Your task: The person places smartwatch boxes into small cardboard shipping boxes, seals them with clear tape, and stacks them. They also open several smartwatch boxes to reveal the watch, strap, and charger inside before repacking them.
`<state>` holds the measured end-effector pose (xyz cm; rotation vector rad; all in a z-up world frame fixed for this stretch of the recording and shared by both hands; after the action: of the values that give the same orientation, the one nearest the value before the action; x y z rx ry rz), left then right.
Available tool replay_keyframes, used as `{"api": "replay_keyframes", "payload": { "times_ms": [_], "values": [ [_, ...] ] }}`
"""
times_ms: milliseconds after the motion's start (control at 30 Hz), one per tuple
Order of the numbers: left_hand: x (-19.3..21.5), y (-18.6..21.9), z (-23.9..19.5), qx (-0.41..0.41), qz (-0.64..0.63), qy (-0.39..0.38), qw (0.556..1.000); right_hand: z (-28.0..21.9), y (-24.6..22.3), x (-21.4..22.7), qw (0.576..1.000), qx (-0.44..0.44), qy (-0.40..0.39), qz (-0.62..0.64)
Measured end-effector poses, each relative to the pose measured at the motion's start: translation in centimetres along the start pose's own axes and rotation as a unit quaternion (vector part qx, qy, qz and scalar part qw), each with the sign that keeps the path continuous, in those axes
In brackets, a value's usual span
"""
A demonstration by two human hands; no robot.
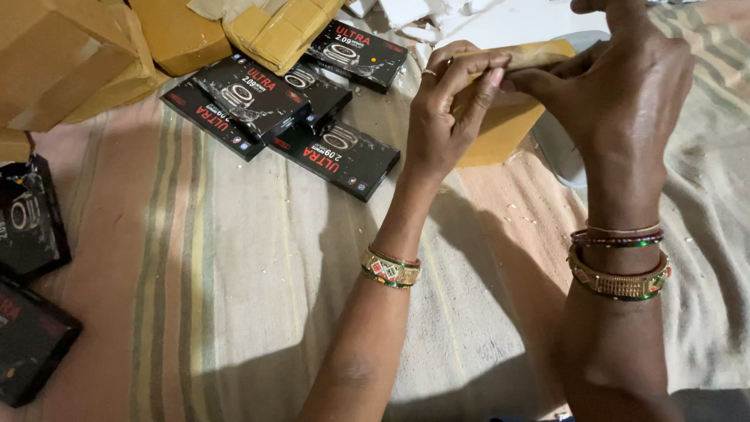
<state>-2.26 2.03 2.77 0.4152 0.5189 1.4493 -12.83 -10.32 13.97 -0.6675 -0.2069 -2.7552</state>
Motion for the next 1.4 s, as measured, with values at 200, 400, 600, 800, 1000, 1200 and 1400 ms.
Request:
{"api": "replay_keyframes", "payload": {
  "times_ms": [200,400,600,800,1000,1200,1400],
  "values": [
    [-0.6,-0.8,-0.2,-0.070,0.057,0.058,0.994,-1.7,2.3,-0.2,0.998,-0.039,0.003,0.054],
    [1.5,-1.6,0.8,0.013,-0.039,0.100,0.994,-4.2,6.7,-0.2,0.984,-0.129,0.062,0.110],
    [1.4,0.1,0.4,-0.005,0.068,0.082,0.994,-2.9,1.5,-2.5,0.989,0.070,0.026,0.130],
    [1.2,0.9,0.7,-0.063,0.055,0.043,0.996,-1.9,1.0,-4.6,0.978,0.029,0.010,0.206],
    [0.7,1.0,0.5,-0.109,0.084,-0.016,0.990,-2.2,3.6,-5.5,0.939,-0.045,0.019,0.339],
    [1.0,-0.8,0.1,-0.026,0.018,0.002,0.999,-2.1,3.8,-7.1,0.912,-0.124,-0.007,0.390],
    [1.4,-2.1,0.1,-0.009,-0.009,0.007,1.000,-3.2,4.1,-7.7,0.893,-0.197,0.043,0.401]
  ]
}}
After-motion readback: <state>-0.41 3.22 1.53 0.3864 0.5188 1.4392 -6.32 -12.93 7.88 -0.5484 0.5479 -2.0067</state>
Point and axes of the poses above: each hand's wrist, its own z-axis towards the middle knuckle, its own x-axis out of the back of the hand, y = z × x, the point moved 5 cm from there along z, towards the middle knuckle, and after that the axes turned 3 degrees about y, right-handed, at the moved point
